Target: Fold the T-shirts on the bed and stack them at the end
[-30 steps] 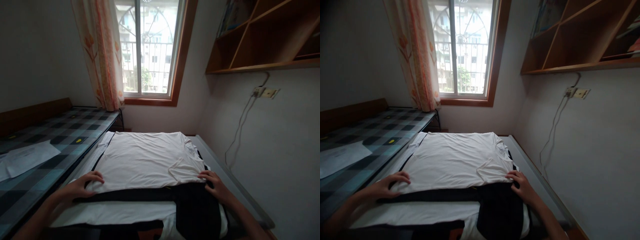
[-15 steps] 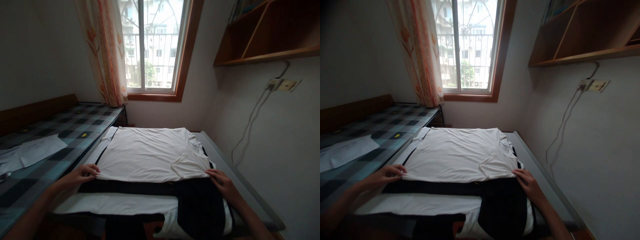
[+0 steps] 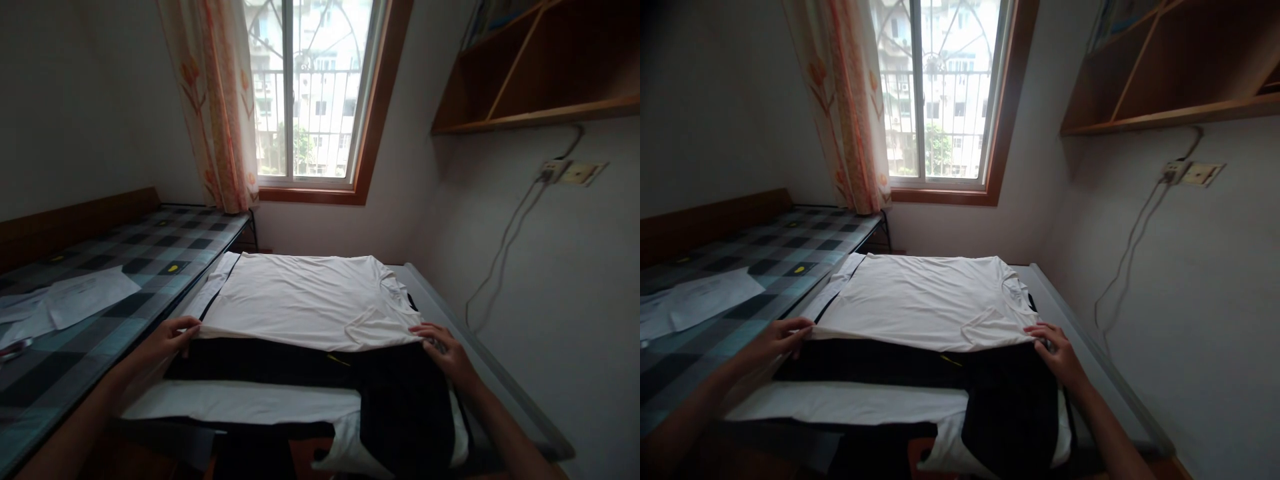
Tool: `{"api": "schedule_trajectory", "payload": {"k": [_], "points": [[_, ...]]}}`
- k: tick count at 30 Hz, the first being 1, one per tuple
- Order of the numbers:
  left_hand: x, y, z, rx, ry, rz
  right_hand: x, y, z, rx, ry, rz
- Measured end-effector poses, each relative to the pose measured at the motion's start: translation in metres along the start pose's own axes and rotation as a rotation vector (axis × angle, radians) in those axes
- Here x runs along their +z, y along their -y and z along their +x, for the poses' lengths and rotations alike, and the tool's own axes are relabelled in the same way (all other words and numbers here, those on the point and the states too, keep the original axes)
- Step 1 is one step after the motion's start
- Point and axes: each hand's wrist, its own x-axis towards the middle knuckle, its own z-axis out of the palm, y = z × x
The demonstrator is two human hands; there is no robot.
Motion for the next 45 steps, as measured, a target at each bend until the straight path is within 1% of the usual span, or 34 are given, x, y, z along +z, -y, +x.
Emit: {"api": "schedule_trajectory", "payload": {"k": [4,7,9,12,15,17,19,21,23,26,28,29,31,33,35,38,40,45], "points": [[-0.002,0.005,0.000,0.020,-0.004,0.018,0.005,0.001,0.008,0.109,0.008,0.024],[-0.005,0.013,-0.001,0.020,-0.011,0.019,0.005,0.001,0.008,0.148,0.048,0.019],[-0.009,0.016,0.000,0.025,-0.050,0.032,0.004,0.002,0.007,0.146,0.057,0.035],[-0.014,0.013,0.011,0.035,-0.150,0.092,0.001,0.005,0.013,0.132,0.022,0.060],[-0.015,0.003,0.037,0.046,-0.265,0.062,0.000,0.009,0.036,0.131,-0.048,0.065],[-0.011,-0.004,0.063,0.049,-0.346,-0.042,0.004,0.009,0.060,0.124,-0.097,0.064],[-0.003,-0.009,0.094,0.032,-0.384,-0.167,0.012,0.005,0.088,0.121,-0.115,0.067],[0.005,-0.010,0.124,-0.026,-0.359,-0.286,0.024,-0.002,0.113,0.147,-0.071,0.063],[0.012,-0.008,0.148,-0.113,-0.298,-0.363,0.037,-0.012,0.130,0.191,-0.001,0.012],[0.015,0.003,0.167,-0.181,-0.126,-0.395,0.051,-0.026,0.137,0.251,0.042,-0.101],[0.013,0.012,0.170,-0.182,-0.024,-0.395,0.053,-0.033,0.133,0.262,0.035,-0.141],[0.011,0.017,0.170,-0.174,-0.005,-0.396,0.053,-0.035,0.130,0.260,0.026,-0.145],[0.009,0.025,0.169,-0.174,-0.036,-0.389,0.050,-0.038,0.123,0.251,0.009,-0.135],[0.010,0.028,0.169,-0.169,-0.105,-0.360,0.047,-0.039,0.118,0.247,0.001,-0.125],[0.012,0.027,0.170,-0.161,-0.187,-0.304,0.047,-0.040,0.115,0.246,-0.001,-0.134],[0.014,0.021,0.170,-0.158,-0.293,-0.200,0.049,-0.041,0.114,0.251,-0.006,-0.170],[0.014,0.016,0.168,-0.166,-0.310,-0.135,0.052,-0.041,0.113,0.267,-0.019,-0.199],[0.013,0.007,0.157,-0.173,-0.257,0.063,0.051,-0.038,0.110,0.289,-0.056,-0.227]]}}
